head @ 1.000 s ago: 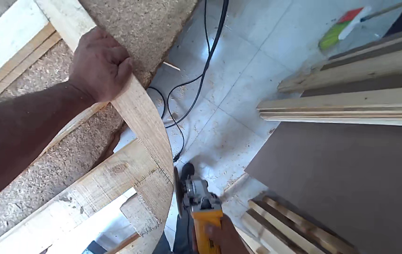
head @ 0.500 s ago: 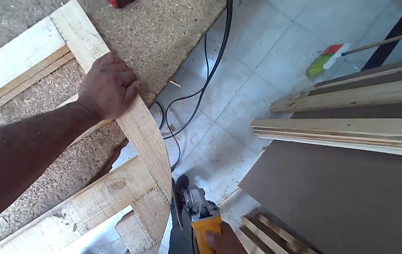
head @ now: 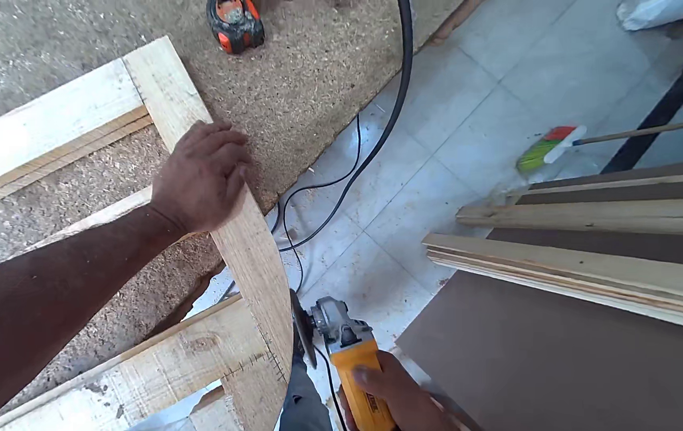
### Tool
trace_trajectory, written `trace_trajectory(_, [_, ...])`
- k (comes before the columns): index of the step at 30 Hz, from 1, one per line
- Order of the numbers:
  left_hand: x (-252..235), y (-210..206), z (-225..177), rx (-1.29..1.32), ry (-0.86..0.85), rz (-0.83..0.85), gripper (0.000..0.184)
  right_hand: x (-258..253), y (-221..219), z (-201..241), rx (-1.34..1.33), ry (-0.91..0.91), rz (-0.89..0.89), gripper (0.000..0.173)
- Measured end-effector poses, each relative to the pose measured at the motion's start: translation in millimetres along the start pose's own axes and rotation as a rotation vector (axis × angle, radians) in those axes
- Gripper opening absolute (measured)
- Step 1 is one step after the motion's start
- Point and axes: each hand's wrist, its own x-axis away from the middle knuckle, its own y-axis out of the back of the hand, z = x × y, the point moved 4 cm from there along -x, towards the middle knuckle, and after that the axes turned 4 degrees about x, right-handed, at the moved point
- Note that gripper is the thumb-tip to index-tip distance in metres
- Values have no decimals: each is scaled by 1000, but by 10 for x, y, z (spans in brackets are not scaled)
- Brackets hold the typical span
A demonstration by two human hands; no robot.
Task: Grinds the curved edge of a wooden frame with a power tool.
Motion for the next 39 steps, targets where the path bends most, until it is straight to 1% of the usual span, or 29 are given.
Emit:
trace_trajectory(1, [10,-13,0,9,-11,0,43,-30,0,57,8,6,8,70])
trace_trajectory(4, [18,-16,-2,28,-25,-6,42,-308,-68,624,114,95,50,58])
trace_trajectory(6, [35,11,-18,59,-18,-27,41,-430,-89,871,151,99,84,53])
trace_trajectory(7, [34,28,-29,73,-10,-41,40,-420,-79,892,150,89,97,54])
trace_trajectory(10, [24,44,-30,107,34,-85,38,-288,-2,724,107,41,118,64])
trace_trajectory(12, [41,38,-19,112,43,-94,37,-311,-8,758,111,22,114,62])
trace_trajectory(15, [44,28,-22,99,31,-105,37,-506,-59,1054,155,43,143,51])
trace_trajectory(16, [49,32,-22,98,28,-105,37,-545,-49,1088,155,38,160,51])
trace_trajectory(19, [46,28,-20,102,21,-109,36,-529,35,1025,123,6,206,58])
trace_trajectory(20, [48,31,-13,99,23,-106,35,-538,40,1029,123,1,212,57])
trace_trajectory(23, [59,16,-24,95,33,-98,35,-626,9,1142,152,-3,197,49])
trace_trajectory(25, [55,28,-24,91,31,-99,35,-647,22,1159,145,-7,208,50])
trace_trajectory(26, [44,32,-17,91,28,-97,35,-648,33,1150,139,-7,219,51])
trace_trajectory(29, [55,11,-20,88,32,-71,36,-688,22,1143,159,-10,214,44])
trace_trajectory(31, [35,11,-28,68,-12,-57,37,-700,16,1120,152,-7,205,40])
trace_trajectory(33, [9,7,-25,31,-47,-25,40,-601,4,999,128,15,184,45])
trace_trajectory(35, [11,3,-34,3,-43,0,42,-369,-18,709,103,45,111,56])
trace_trajectory(36, [6,-1,-38,-3,-41,0,43,-214,-29,511,82,49,63,58])
trace_trajectory(37, [-1,-5,-43,-8,-38,-2,43,-46,-51,294,61,39,5,55])
trace_trajectory(39, [-7,-6,-49,-18,-31,-3,44,240,-145,-101,21,-10,-96,41])
